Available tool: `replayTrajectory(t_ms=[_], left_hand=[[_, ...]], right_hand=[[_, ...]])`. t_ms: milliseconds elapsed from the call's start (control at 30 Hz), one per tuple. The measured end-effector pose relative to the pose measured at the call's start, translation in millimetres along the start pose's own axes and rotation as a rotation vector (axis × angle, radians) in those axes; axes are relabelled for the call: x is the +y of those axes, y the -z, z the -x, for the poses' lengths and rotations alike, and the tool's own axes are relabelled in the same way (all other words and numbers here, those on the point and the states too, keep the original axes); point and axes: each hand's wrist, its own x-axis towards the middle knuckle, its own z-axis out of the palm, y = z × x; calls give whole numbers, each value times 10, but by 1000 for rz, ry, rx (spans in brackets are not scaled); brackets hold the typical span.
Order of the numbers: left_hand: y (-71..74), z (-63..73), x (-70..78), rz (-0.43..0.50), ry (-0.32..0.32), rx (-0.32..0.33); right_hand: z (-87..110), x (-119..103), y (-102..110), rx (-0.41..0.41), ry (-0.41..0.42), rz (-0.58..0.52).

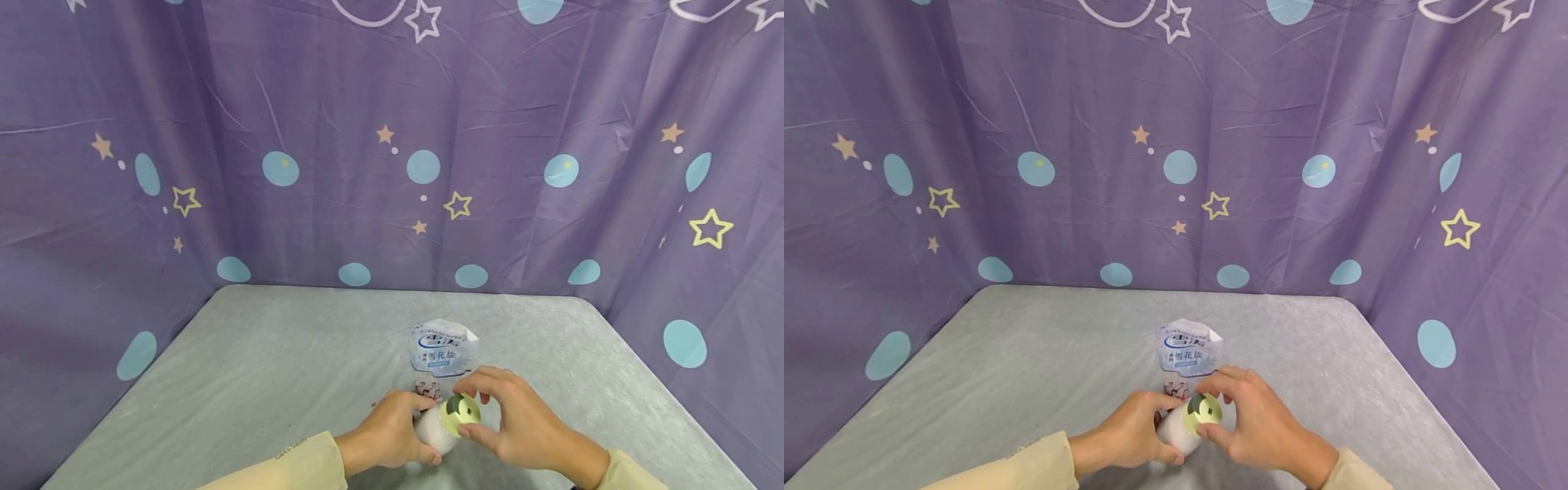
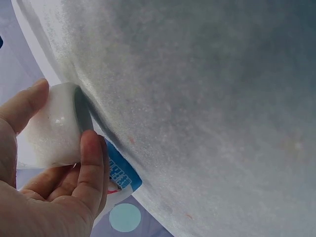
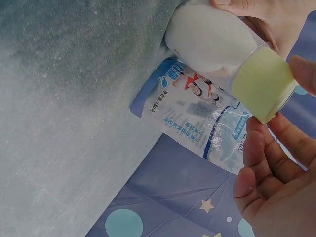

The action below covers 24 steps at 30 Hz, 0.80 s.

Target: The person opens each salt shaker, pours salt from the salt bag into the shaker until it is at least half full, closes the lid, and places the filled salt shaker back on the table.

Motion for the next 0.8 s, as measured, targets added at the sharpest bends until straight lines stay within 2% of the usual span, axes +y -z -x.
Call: replayTrajectory(t_ms=[200, 467, 800], left_hand=[[0, -3, 1, -9, -2, 0], [0, -8, 3, 22, 14, -20], [7, -4, 6, 48, 14, -24]], right_hand=[[5, -9, -18, 20, -31, 34], [10, -9, -59, 58, -19, 40], [7, -21, -73, 66, -34, 35]])
